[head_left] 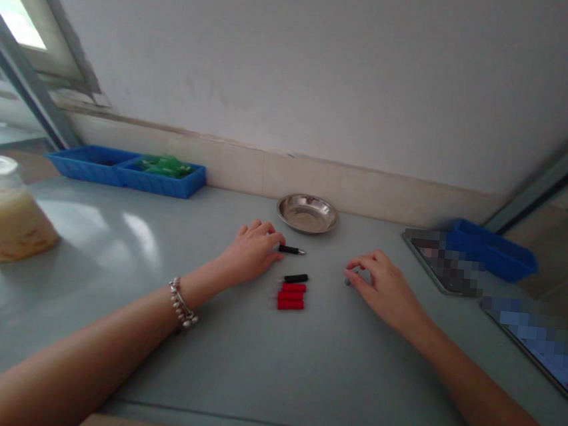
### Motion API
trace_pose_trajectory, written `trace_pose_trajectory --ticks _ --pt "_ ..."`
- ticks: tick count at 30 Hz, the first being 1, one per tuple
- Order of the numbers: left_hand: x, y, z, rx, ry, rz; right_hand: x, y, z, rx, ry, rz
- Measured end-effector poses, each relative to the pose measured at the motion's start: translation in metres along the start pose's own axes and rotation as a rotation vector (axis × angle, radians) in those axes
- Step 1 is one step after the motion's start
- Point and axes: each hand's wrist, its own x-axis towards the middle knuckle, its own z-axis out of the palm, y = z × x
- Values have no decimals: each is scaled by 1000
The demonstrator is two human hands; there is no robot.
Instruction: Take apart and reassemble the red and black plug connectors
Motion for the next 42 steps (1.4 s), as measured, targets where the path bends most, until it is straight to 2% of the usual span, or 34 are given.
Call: trace_pose_trajectory --ticks 10,17,22,30,42 --pt "4 3 10 25 48 55 -2 -9 1 107 49 -120" --pt "-8 31 -12 -80 195 178 -2 -17 -1 190 14 -142" --pt "-19 49 -20 -160 191 240 -2 -26 -6 254 -90 -217" --pt "-20 51 -21 -149 167 207 -2 -29 -8 247 -45 -194" --pt "-19 51 -20 -106 194 238 -3 -28 -6 230 3 -94"
